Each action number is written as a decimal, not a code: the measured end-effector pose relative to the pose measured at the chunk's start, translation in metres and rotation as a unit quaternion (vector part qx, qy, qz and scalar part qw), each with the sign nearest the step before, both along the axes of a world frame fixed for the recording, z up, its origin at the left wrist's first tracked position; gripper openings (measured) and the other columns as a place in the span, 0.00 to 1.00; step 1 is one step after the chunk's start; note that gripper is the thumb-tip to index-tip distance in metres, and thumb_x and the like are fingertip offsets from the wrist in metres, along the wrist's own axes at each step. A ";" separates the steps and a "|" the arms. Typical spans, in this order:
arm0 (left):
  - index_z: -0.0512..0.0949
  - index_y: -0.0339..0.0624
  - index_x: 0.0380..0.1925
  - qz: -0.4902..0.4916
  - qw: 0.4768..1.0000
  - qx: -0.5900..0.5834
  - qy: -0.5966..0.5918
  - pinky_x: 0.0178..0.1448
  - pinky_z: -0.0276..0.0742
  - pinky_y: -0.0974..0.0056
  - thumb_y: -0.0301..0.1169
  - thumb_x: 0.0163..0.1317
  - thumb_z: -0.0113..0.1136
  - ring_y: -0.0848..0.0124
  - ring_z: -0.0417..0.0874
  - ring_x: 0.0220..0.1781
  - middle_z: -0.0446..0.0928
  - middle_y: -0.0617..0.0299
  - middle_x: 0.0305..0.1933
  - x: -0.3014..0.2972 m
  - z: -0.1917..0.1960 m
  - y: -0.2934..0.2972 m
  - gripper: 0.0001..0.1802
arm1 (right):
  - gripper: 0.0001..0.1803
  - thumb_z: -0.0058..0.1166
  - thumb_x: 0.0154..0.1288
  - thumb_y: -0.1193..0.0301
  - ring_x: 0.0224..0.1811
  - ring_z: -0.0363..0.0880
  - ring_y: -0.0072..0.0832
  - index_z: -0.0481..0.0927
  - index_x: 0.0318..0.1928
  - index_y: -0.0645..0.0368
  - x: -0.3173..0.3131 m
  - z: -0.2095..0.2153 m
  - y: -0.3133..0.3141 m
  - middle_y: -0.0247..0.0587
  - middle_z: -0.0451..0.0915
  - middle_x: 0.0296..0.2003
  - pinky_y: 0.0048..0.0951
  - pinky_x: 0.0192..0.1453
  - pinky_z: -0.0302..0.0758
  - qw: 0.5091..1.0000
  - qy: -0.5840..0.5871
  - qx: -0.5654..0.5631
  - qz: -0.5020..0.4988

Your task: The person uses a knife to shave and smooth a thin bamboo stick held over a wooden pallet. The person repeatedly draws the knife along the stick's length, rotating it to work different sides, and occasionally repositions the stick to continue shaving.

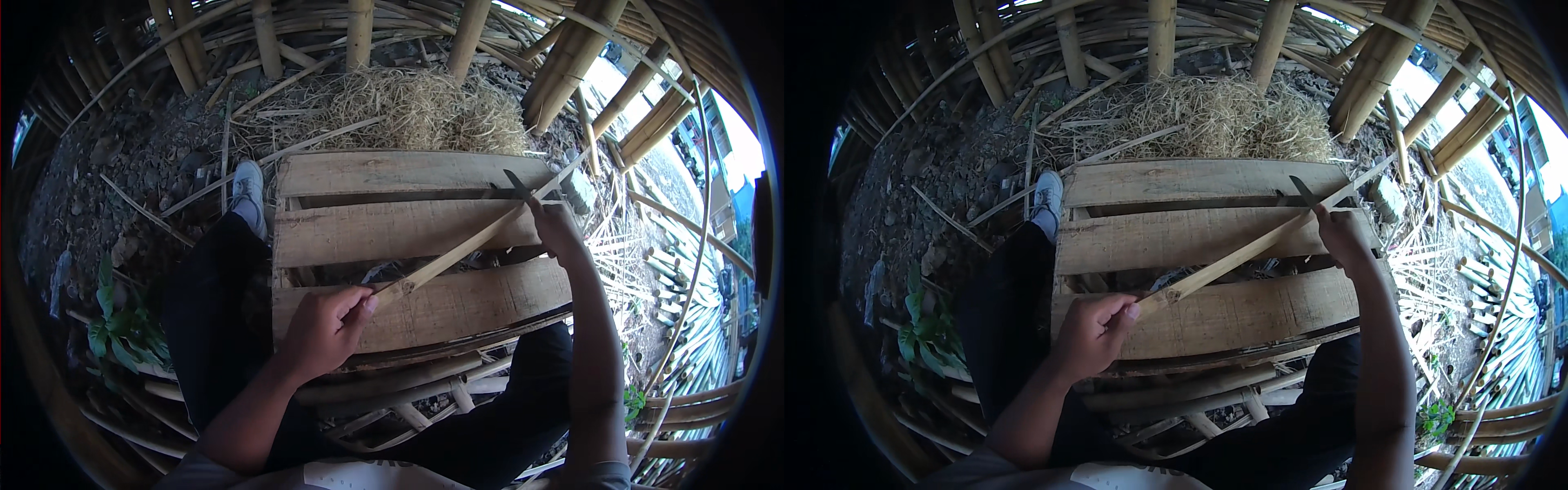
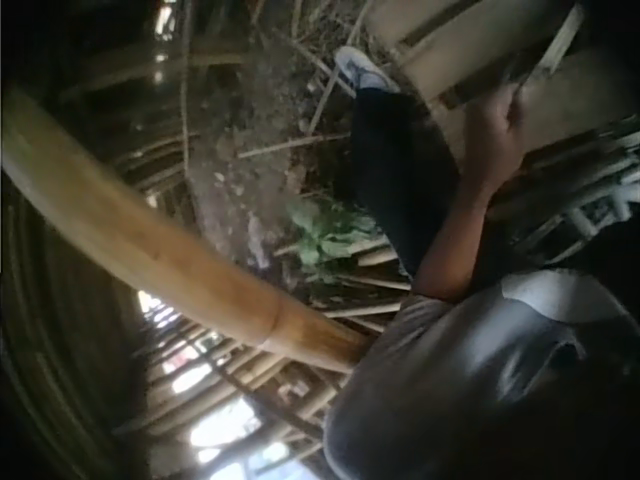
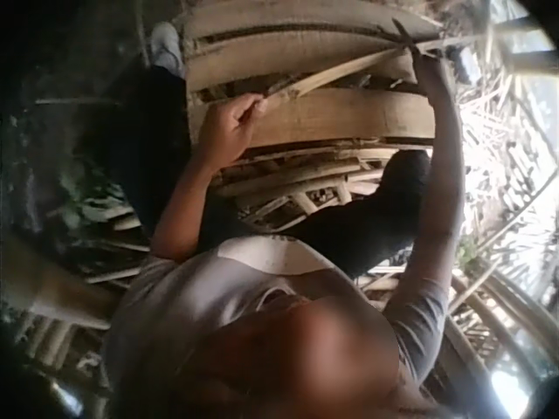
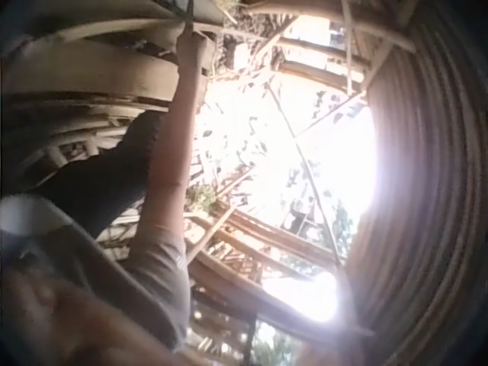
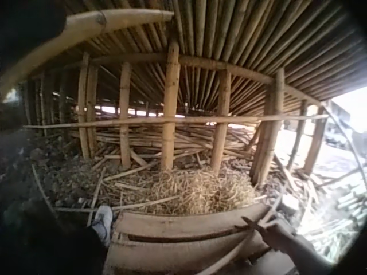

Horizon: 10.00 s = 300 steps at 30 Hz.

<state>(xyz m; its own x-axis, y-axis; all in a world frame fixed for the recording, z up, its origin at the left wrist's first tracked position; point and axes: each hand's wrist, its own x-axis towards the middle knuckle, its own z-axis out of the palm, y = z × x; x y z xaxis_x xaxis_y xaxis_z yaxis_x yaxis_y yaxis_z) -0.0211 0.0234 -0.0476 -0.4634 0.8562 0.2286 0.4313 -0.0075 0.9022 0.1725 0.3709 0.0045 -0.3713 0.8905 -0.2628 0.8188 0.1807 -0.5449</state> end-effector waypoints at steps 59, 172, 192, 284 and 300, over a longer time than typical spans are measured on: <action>0.82 0.35 0.48 -0.010 0.980 0.017 0.198 0.52 0.87 0.49 0.29 0.71 0.63 0.45 0.89 0.47 0.86 0.40 0.42 0.009 -0.002 -0.004 0.10 | 0.26 0.50 0.80 0.60 0.32 0.84 0.62 0.84 0.28 0.69 -0.017 -0.017 -0.137 0.66 0.80 0.24 0.56 0.35 0.78 0.968 0.047 0.210 0.131; 0.83 0.28 0.44 -0.060 0.977 0.000 0.202 0.81 0.67 0.48 0.27 0.71 0.63 0.49 0.82 0.66 0.85 0.41 0.53 0.009 0.000 0.000 0.10 | 0.23 0.51 0.81 0.60 0.37 0.84 0.64 0.84 0.36 0.69 0.001 -0.006 -0.115 0.68 0.82 0.29 0.52 0.37 0.78 0.985 0.036 0.123 0.116; 0.83 0.28 0.43 -0.048 0.975 -0.019 0.217 0.77 0.74 0.52 0.29 0.72 0.62 0.51 0.85 0.63 0.85 0.39 0.53 0.010 0.000 0.001 0.11 | 0.27 0.42 0.86 0.56 0.18 0.77 0.46 0.82 0.43 0.69 -0.007 -0.013 -0.149 0.51 0.73 0.17 0.47 0.28 0.74 0.983 0.015 0.040 0.180; 0.84 0.31 0.48 -0.028 0.978 -0.026 0.207 0.62 0.86 0.52 0.33 0.72 0.63 0.48 0.85 0.62 0.85 0.38 0.54 0.040 -0.006 0.001 0.14 | 0.21 0.67 0.74 0.59 0.23 0.62 0.10 0.79 0.31 0.64 0.006 -0.003 -0.164 0.23 0.69 0.21 0.21 0.23 0.57 0.966 0.220 0.016 0.132; 0.84 0.31 0.47 -0.044 0.977 -0.011 0.208 0.66 0.83 0.50 0.32 0.70 0.65 0.46 0.86 0.61 0.85 0.39 0.54 0.037 -0.008 0.001 0.13 | 0.09 0.71 0.65 0.73 0.26 0.74 0.18 0.85 0.38 0.67 -0.010 -0.003 -0.153 0.42 0.81 0.23 0.31 0.31 0.74 0.953 0.146 0.109 0.242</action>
<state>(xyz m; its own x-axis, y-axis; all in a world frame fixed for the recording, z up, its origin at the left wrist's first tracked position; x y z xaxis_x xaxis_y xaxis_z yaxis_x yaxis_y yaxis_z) 0.0161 0.0247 -0.0556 -0.2583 0.8958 0.3616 0.7586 -0.0437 0.6501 0.1628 0.2181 0.0016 -0.7814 0.6179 0.0870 0.4297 0.6340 -0.6430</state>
